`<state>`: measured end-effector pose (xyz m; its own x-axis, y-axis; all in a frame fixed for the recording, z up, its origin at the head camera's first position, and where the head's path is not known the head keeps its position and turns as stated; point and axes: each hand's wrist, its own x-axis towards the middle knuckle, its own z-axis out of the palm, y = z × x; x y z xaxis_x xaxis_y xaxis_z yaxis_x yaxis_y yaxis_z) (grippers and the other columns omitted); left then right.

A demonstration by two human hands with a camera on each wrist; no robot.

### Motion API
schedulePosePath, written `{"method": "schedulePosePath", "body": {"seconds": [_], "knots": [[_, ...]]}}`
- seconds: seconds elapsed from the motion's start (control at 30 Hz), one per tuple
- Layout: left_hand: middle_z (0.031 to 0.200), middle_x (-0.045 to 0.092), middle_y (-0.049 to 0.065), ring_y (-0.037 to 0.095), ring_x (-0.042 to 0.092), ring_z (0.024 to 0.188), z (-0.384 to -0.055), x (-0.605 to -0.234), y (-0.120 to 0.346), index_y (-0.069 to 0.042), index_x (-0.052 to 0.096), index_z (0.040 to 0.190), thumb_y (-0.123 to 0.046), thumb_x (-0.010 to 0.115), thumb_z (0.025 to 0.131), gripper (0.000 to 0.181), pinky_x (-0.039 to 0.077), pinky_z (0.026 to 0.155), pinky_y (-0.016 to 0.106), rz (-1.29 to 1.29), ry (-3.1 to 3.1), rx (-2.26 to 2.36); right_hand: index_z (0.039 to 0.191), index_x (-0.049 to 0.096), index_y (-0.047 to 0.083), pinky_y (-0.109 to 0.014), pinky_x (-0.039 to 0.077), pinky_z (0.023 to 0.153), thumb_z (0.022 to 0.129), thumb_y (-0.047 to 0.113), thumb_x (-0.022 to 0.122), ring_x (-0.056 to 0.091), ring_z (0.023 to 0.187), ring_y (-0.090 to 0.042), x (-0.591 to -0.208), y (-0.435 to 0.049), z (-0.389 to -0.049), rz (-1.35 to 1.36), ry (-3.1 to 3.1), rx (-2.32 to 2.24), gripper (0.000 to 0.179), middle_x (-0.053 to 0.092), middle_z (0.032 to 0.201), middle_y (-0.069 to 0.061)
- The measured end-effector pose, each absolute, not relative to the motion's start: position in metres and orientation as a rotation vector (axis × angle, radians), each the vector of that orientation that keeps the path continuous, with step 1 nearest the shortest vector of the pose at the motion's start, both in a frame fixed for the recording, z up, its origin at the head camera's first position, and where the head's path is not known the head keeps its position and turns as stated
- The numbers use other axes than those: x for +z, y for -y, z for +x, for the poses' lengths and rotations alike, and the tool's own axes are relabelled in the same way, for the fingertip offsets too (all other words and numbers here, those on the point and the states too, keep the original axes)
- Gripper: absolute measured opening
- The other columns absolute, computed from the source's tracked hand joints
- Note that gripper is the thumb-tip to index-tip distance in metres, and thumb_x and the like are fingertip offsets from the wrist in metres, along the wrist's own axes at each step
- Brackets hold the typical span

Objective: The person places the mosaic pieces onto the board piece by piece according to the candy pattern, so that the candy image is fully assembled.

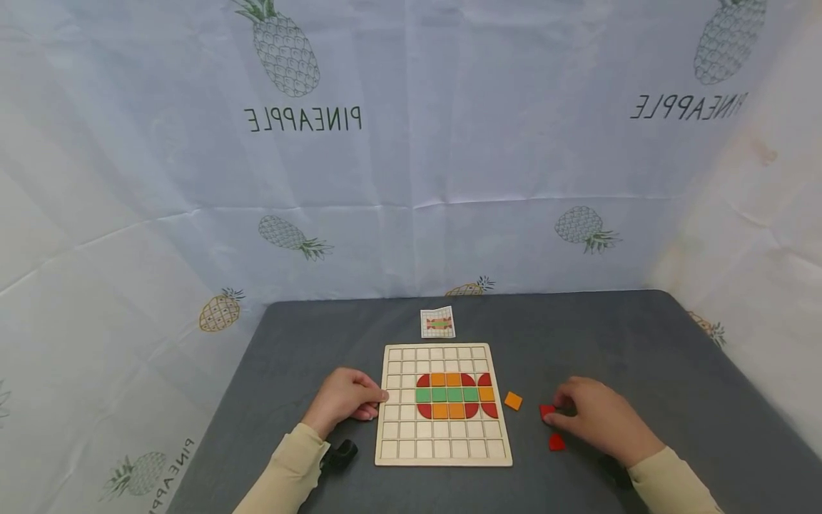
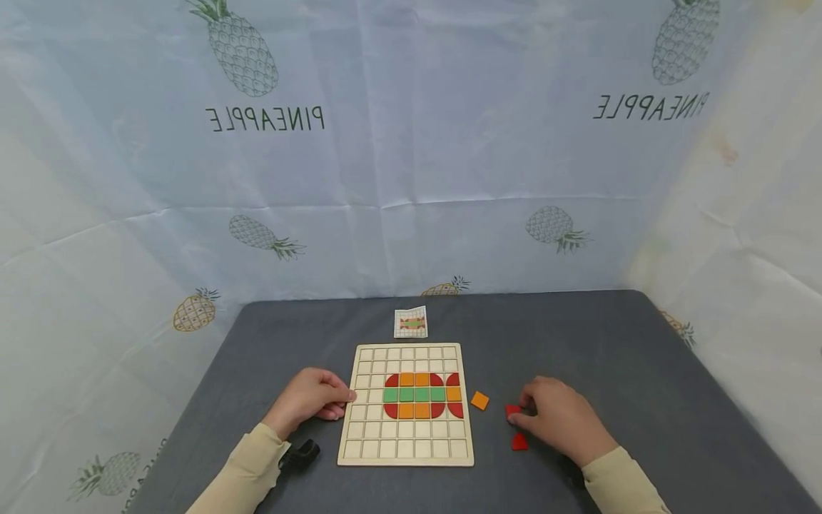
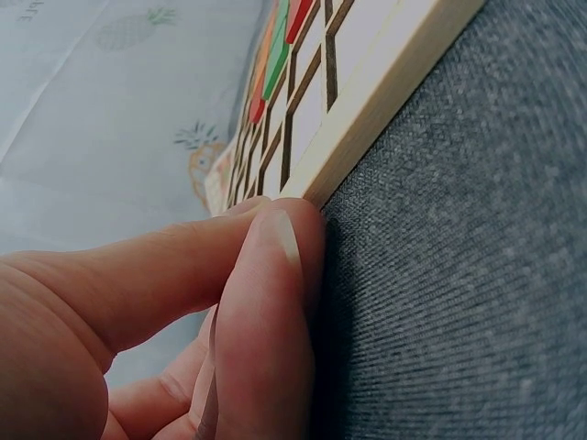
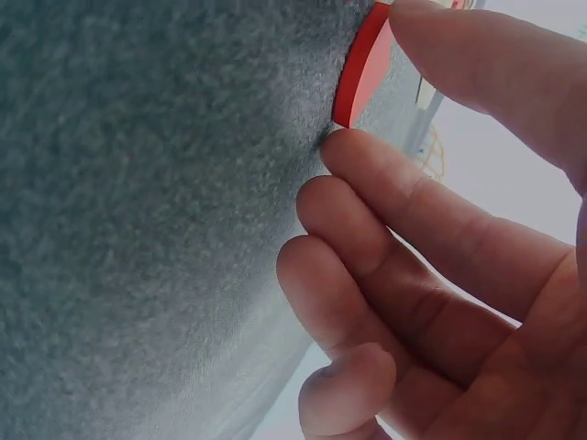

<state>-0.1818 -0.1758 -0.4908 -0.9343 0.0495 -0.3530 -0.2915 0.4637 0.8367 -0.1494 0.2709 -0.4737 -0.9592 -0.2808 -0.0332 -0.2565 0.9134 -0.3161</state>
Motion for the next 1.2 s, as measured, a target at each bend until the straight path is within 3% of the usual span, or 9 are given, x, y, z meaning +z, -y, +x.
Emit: {"method": "schedulePosePath", "body": {"seconds": [0.6,0.77,0.93,1.2], "knots": [[0.077,0.078,0.008,0.013,0.073,0.064,-0.182,-0.491,0.176,-0.007,0.082,0.093,-0.023,0.092,0.087,0.02,0.065,0.062,0.029,-0.198,-2.389,1.465,0.089,0.076,0.02,-0.034,0.055,0.068,0.081,0.044,0.095,0.054,0.075,-0.008,-0.475,-0.252,-0.154,-0.378,-2.98,-0.521,0.032,0.063,0.086,0.008],[0.076,0.078,0.008,0.012,0.073,0.063,-0.182,-0.49,0.176,-0.007,0.082,0.093,-0.022,0.092,0.087,0.019,0.065,0.062,0.029,-0.204,-2.377,1.475,0.084,0.073,0.019,-0.034,0.051,0.063,0.083,0.047,0.093,0.054,0.07,-0.011,-0.473,-0.252,-0.153,-0.271,-2.993,-0.508,0.034,0.064,0.082,0.005],[0.075,0.077,0.008,0.011,0.073,0.063,-0.183,-0.491,0.177,-0.006,0.081,0.092,-0.021,0.091,0.088,0.018,0.066,0.062,0.028,-0.215,-2.388,1.47,0.083,0.073,0.018,-0.033,0.048,0.061,0.084,0.039,0.093,0.052,0.069,-0.013,-0.472,-0.249,-0.154,-0.239,-2.968,-0.504,0.029,0.062,0.08,0.004],[0.077,0.078,0.009,0.012,0.074,0.064,-0.182,-0.491,0.176,-0.006,0.082,0.094,-0.021,0.091,0.088,0.019,0.066,0.063,0.03,-0.21,-2.362,1.492,0.088,0.078,0.018,-0.036,0.056,0.067,0.084,0.031,0.094,0.057,0.074,-0.01,-0.472,-0.242,-0.156,-0.266,-2.971,-0.516,0.021,0.065,0.085,0.006]]}}
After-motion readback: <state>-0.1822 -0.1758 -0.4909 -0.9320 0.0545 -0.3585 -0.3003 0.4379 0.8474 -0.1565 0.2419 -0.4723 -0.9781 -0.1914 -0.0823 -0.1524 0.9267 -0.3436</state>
